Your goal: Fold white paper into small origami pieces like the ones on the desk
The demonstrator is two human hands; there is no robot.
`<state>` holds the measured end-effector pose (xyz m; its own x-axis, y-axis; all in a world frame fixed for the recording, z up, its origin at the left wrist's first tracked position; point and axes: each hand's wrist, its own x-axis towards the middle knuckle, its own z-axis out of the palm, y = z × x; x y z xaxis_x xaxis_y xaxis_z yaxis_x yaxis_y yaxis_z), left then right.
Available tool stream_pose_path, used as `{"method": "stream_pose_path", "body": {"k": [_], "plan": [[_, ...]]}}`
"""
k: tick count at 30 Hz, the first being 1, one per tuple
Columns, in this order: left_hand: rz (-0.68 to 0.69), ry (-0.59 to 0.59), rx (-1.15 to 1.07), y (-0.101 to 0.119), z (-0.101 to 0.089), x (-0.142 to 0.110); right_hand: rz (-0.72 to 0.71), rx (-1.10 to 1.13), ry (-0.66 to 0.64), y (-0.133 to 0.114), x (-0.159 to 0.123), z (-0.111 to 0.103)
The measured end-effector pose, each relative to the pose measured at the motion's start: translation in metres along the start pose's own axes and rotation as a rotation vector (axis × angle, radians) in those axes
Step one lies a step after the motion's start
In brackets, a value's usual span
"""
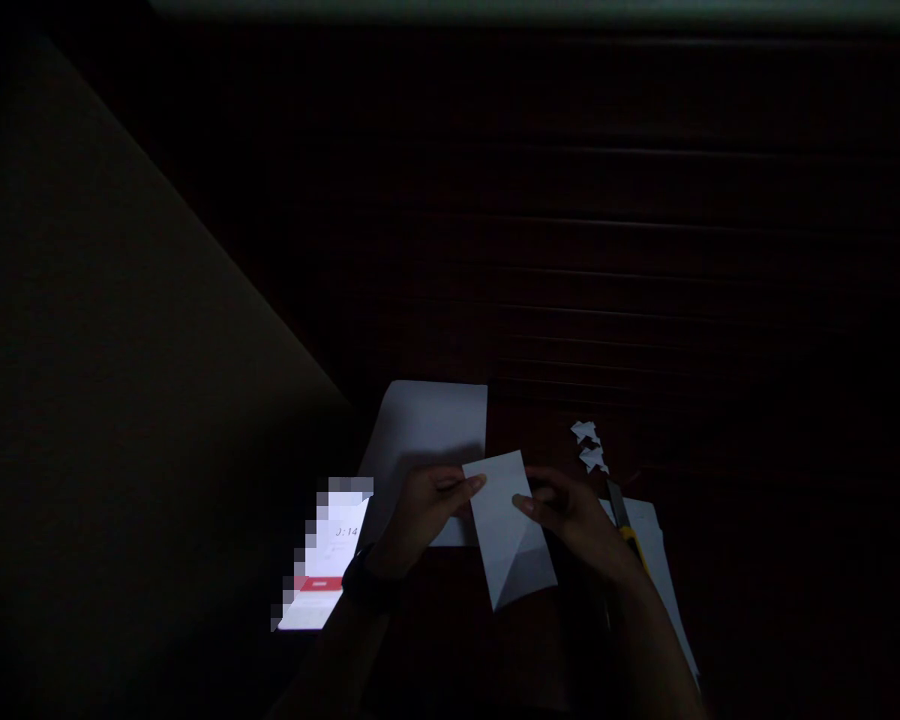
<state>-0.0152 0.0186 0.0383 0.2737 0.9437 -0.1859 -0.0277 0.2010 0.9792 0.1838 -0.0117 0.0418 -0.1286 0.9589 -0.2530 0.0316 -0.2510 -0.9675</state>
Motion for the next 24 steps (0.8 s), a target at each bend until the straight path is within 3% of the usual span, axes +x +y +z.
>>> {"method": "stream_pose_path", "body": {"k": [5, 8, 14, 20, 24], "plan": [[-0.032, -0.045, -0.069, 0.001, 0.005, -0.002, 0.067, 0.08, -0.091, -0.001, -0.001, 0.001], [-0.012, -0.049, 0.01, -0.003, 0.003, -0.001, 0.054, 0.03, -0.121, 0.001, -0.002, -0.004], [-0.021, -0.085, 0.072, 0.002, -0.001, -0.002, 0.016, -0.043, -0.096, -0.003, -0.005, -0.008], [-0.058, -0.228, 0.013, 0.017, -0.01, -0.007, 0.107, 0.077, -0.246, -0.014, -0.012, -0.006], [-0.063, -0.278, -0.014, 0.019, -0.013, -0.01, 0.122, 0.125, -0.252, -0.015, -0.015, -0.01]]}}
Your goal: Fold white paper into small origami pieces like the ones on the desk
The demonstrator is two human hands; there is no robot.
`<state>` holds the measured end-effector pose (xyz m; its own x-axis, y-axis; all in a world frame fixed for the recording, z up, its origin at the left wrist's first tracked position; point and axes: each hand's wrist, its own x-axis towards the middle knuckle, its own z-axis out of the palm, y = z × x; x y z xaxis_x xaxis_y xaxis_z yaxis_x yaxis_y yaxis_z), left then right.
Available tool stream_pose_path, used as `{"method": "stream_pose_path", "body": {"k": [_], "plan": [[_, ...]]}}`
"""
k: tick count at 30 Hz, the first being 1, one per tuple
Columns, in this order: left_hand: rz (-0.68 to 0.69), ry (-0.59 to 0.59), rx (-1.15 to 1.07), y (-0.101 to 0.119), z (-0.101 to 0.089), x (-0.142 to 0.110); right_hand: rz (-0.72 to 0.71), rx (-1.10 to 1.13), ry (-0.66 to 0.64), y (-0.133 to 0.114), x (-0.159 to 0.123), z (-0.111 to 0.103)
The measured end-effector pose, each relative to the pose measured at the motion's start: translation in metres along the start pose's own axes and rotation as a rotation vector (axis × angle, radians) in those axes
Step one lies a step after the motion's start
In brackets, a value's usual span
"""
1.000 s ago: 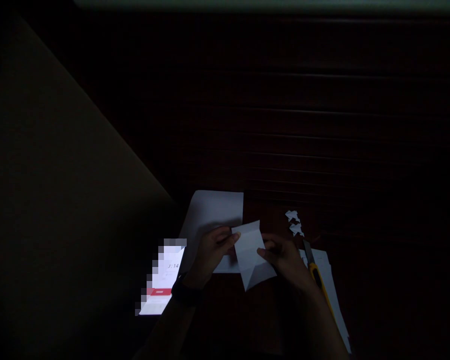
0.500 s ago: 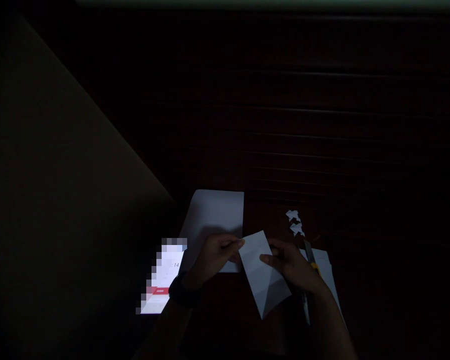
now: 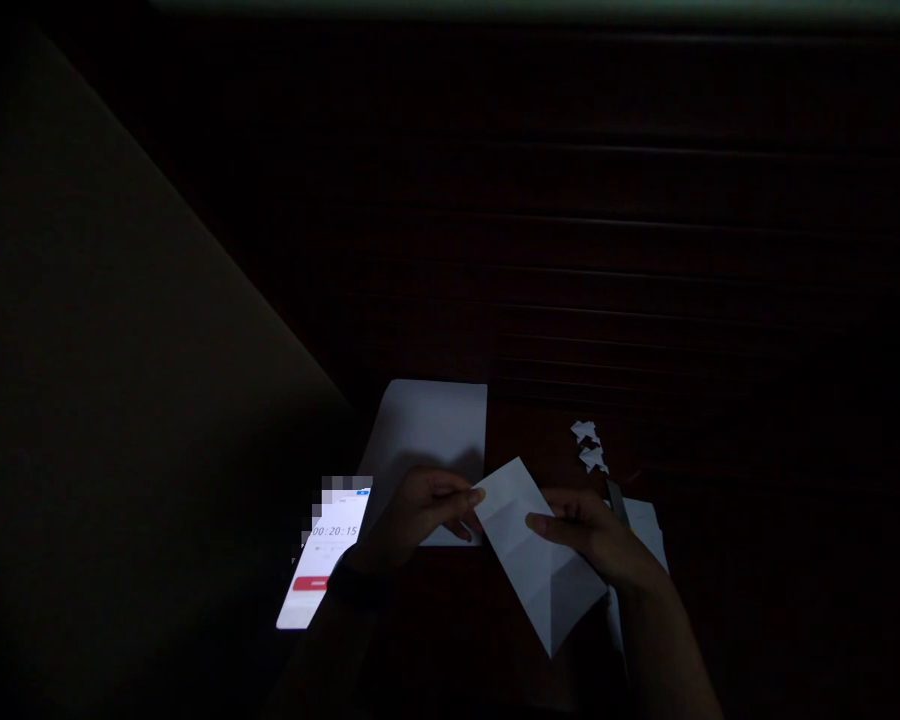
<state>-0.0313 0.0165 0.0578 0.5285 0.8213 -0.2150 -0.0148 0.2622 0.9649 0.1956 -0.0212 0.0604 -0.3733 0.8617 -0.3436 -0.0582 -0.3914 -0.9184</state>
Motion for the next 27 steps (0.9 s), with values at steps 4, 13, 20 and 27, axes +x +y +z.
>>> {"method": "stream_pose_path", "body": {"k": [4, 13, 20, 27], "plan": [[-0.01, -0.078, -0.01, -0.004, -0.001, 0.0, 0.019, -0.028, -0.024, 0.001, 0.0, -0.002], [-0.031, -0.101, -0.052, 0.0, -0.003, -0.002, 0.052, -0.058, -0.062, 0.002, 0.001, -0.005], [-0.043, -0.103, -0.114, -0.005, -0.005, -0.001, -0.045, -0.219, 0.025, 0.007, 0.002, -0.018], [0.005, 0.006, -0.094, -0.014, -0.008, 0.003, -0.137, -0.27, -0.004, 0.015, 0.003, -0.023]]}}
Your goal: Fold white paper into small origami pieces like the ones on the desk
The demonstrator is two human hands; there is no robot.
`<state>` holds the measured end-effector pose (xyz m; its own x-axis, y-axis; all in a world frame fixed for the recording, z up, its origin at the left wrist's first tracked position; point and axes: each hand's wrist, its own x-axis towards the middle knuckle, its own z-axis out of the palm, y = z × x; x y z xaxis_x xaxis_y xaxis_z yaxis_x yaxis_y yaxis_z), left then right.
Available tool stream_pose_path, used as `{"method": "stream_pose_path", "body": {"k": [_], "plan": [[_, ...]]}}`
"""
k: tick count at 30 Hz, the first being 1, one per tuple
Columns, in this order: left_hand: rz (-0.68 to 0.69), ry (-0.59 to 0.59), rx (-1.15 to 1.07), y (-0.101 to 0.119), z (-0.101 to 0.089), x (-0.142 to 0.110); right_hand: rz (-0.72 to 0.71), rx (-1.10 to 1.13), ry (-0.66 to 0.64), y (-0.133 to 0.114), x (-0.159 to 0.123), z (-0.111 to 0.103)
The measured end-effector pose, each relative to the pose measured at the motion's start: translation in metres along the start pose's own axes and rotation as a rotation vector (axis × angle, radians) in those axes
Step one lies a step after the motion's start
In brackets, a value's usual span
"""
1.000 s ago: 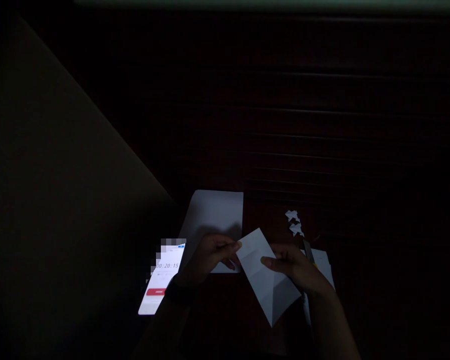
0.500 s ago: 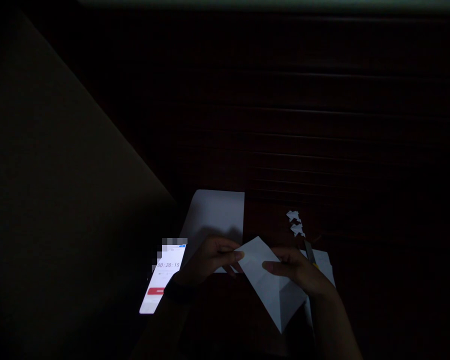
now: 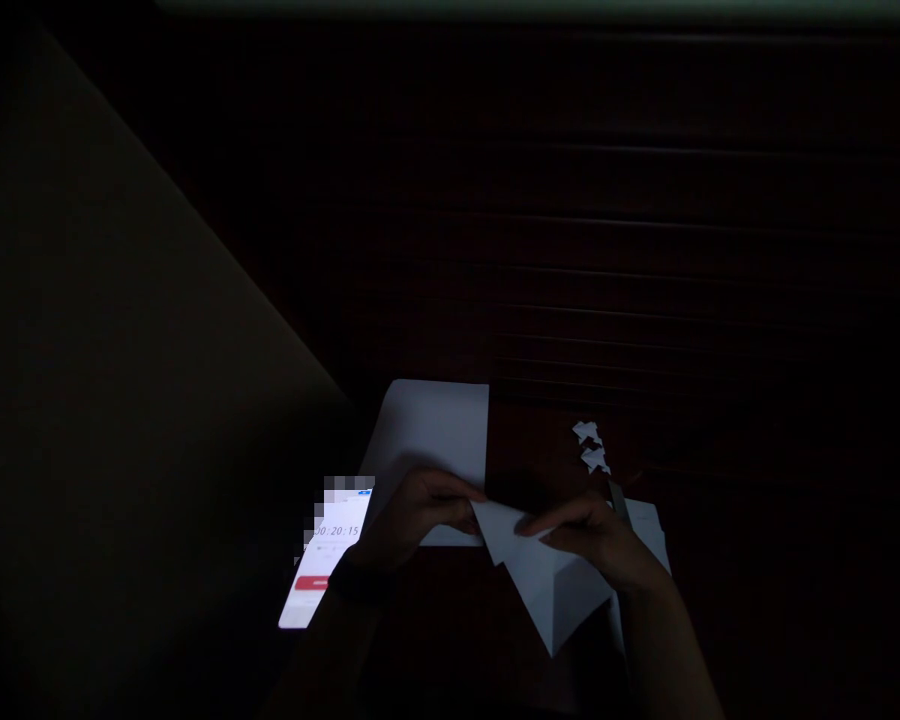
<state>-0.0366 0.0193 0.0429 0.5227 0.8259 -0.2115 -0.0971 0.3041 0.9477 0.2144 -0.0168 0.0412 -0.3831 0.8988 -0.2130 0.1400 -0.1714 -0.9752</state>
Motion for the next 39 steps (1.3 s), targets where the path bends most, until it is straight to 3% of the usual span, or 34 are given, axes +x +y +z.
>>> {"method": "stream_pose_path", "body": {"k": [7, 12, 15, 22, 27, 39], "plan": [[0.184, 0.127, 0.125, 0.0, 0.005, 0.004, -0.004, -0.058, 0.003, 0.003, 0.001, 0.005], [0.065, 0.159, 0.073, 0.002, 0.009, 0.006, 0.026, 0.023, 0.15, -0.004, 0.002, 0.012], [0.025, 0.169, 0.032, 0.004, 0.011, 0.006, 0.091, 0.126, 0.161, -0.009, 0.003, 0.015], [-0.021, 0.015, 0.01, 0.013, 0.007, -0.002, 0.134, 0.226, 0.077, -0.018, -0.001, 0.015], [-0.069, -0.076, -0.045, 0.021, 0.006, -0.008, 0.171, 0.265, 0.086, -0.015, -0.006, 0.009], [-0.156, -0.078, -0.166, 0.017, 0.003, -0.006, 0.215, 0.263, 0.149, -0.004, -0.006, 0.003]]}}
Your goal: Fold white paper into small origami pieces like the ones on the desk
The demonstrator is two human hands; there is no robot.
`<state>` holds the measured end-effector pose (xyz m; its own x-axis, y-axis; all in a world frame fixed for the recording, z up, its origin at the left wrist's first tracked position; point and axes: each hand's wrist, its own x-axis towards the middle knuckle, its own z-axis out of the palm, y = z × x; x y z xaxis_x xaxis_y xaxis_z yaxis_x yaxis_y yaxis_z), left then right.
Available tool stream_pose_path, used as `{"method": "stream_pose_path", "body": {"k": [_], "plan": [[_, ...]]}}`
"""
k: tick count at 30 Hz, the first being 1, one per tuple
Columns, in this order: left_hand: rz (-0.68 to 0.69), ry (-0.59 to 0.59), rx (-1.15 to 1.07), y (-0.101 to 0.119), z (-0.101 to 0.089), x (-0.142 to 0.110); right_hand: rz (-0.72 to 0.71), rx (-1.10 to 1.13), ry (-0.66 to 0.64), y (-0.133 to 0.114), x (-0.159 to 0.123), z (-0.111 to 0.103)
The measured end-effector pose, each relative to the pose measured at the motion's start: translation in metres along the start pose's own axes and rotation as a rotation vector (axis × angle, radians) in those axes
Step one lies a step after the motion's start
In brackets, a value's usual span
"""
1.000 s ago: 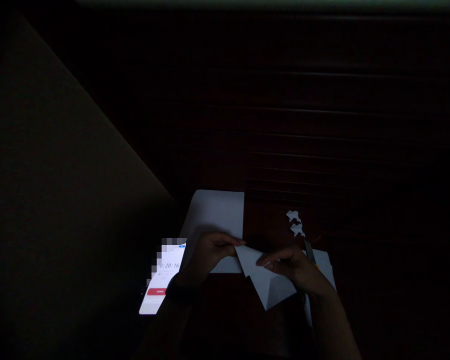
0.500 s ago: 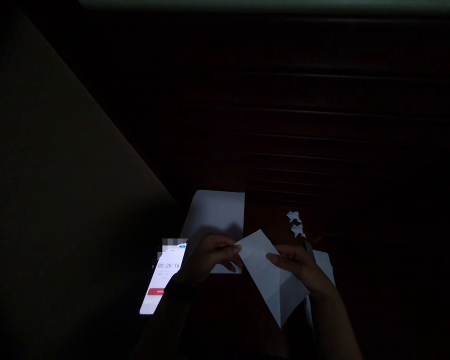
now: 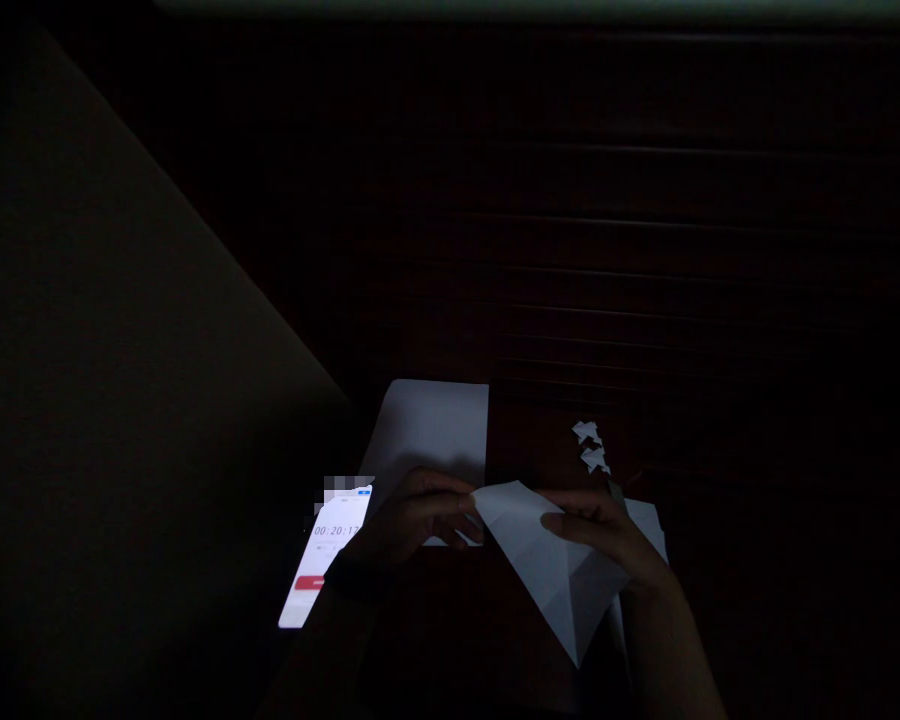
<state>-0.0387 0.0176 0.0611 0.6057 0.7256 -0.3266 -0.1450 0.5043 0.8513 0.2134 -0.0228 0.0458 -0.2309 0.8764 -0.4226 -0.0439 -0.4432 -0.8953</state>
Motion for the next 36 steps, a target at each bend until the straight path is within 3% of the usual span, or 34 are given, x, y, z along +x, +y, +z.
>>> {"method": "stream_pose_path", "body": {"k": [5, 11, 15, 18, 24, 29, 36], "plan": [[-0.02, 0.072, -0.053, -0.005, -0.005, 0.001, 0.002, -0.076, 0.061, 0.003, 0.001, -0.006], [0.076, 0.23, -0.105, -0.009, -0.005, 0.008, -0.014, -0.077, 0.137, -0.001, 0.004, -0.002], [0.042, 0.128, -0.169, -0.011, 0.008, 0.01, -0.061, 0.006, 0.092, -0.002, 0.006, 0.007], [0.009, 0.116, -0.12, -0.01, 0.016, 0.008, -0.056, 0.006, 0.029, -0.002, 0.007, 0.01], [0.026, 0.001, 0.007, -0.013, 0.017, 0.008, -0.046, -0.026, -0.07, -0.006, 0.004, 0.01], [0.031, 0.001, 0.012, -0.017, 0.018, 0.01, -0.078, -0.099, -0.1, -0.007, 0.003, 0.01], [0.027, 0.109, -0.043, -0.021, 0.022, 0.014, -0.149, -0.167, -0.12, -0.009, 0.005, 0.015]]}}
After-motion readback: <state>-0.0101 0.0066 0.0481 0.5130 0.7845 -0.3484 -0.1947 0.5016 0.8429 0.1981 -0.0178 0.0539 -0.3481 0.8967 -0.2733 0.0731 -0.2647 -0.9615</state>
